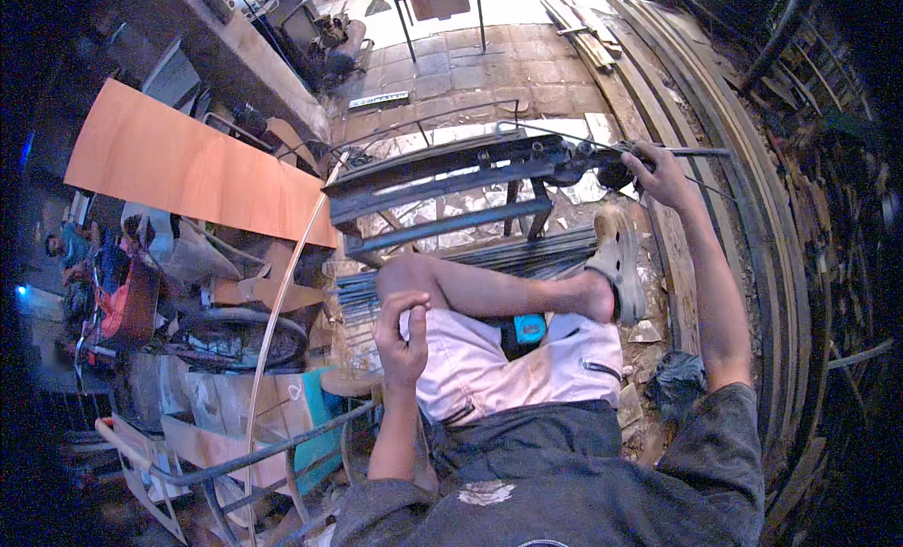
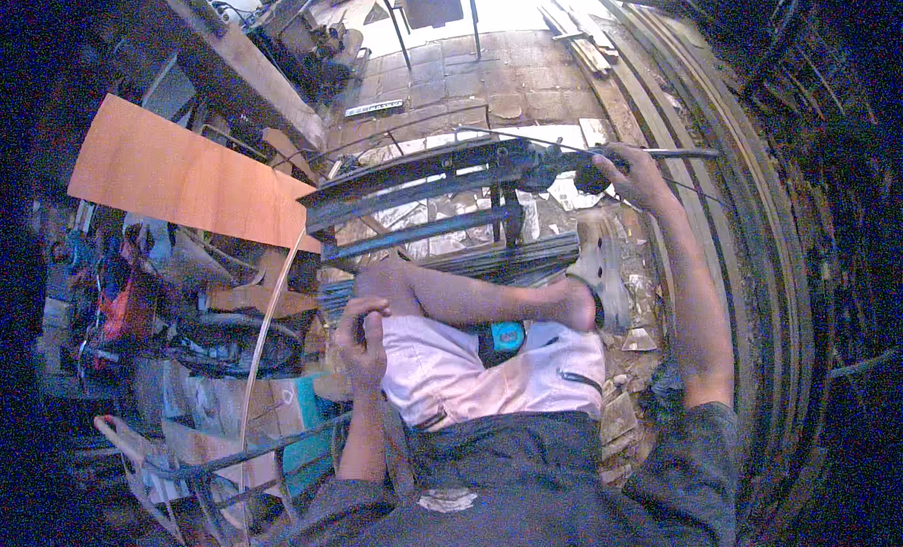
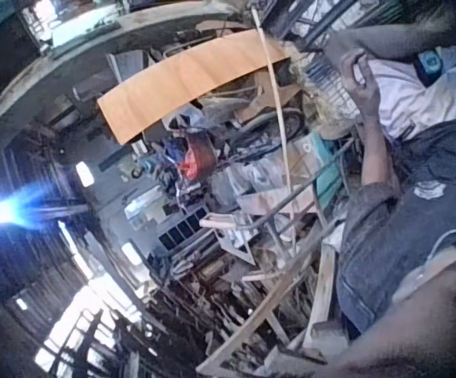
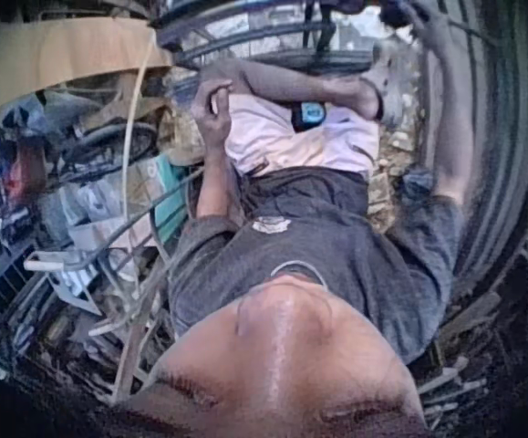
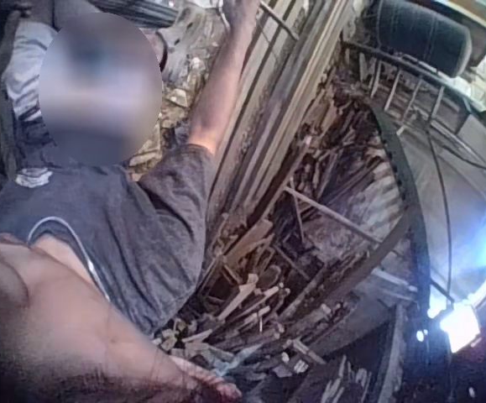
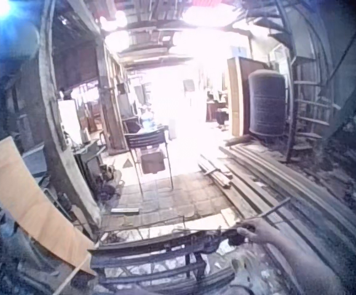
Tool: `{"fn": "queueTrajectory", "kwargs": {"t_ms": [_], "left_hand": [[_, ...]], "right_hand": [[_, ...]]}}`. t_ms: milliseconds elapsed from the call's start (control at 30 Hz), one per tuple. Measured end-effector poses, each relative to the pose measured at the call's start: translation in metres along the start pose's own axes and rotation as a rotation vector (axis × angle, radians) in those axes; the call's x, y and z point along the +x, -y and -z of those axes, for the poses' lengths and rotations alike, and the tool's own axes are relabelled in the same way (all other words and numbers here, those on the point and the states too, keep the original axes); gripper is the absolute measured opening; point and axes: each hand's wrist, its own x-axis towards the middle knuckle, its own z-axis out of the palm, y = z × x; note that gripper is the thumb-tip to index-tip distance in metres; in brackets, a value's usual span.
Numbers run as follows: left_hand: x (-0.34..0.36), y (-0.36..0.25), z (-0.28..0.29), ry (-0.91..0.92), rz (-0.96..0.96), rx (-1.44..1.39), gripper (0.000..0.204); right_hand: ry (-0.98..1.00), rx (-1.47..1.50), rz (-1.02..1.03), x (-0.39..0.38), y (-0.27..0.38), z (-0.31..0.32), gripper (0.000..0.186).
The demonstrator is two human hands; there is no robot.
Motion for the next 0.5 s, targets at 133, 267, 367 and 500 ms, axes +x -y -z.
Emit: {"fn": "queueTrajectory", "kwargs": {"t_ms": [133,267,367,500], "left_hand": [[0.011,0.016,-0.011,0.001,-0.009,0.047,0.008],[0.063,0.009,-0.030,0.004,-0.253,0.205,0.008],[0.114,0.008,-0.052,0.062,-0.199,0.235,0.015],[0.157,0.013,-0.067,0.140,-0.216,0.253,0.019]], "right_hand": [[0.092,-0.128,-0.064,0.028,-0.019,0.000,0.030],[0.200,-0.147,0.054,0.042,0.015,0.000,0.031],[0.244,-0.234,0.042,0.062,0.023,0.000,0.034],[0.227,-0.334,0.094,0.075,0.027,-0.007,0.042]]}}
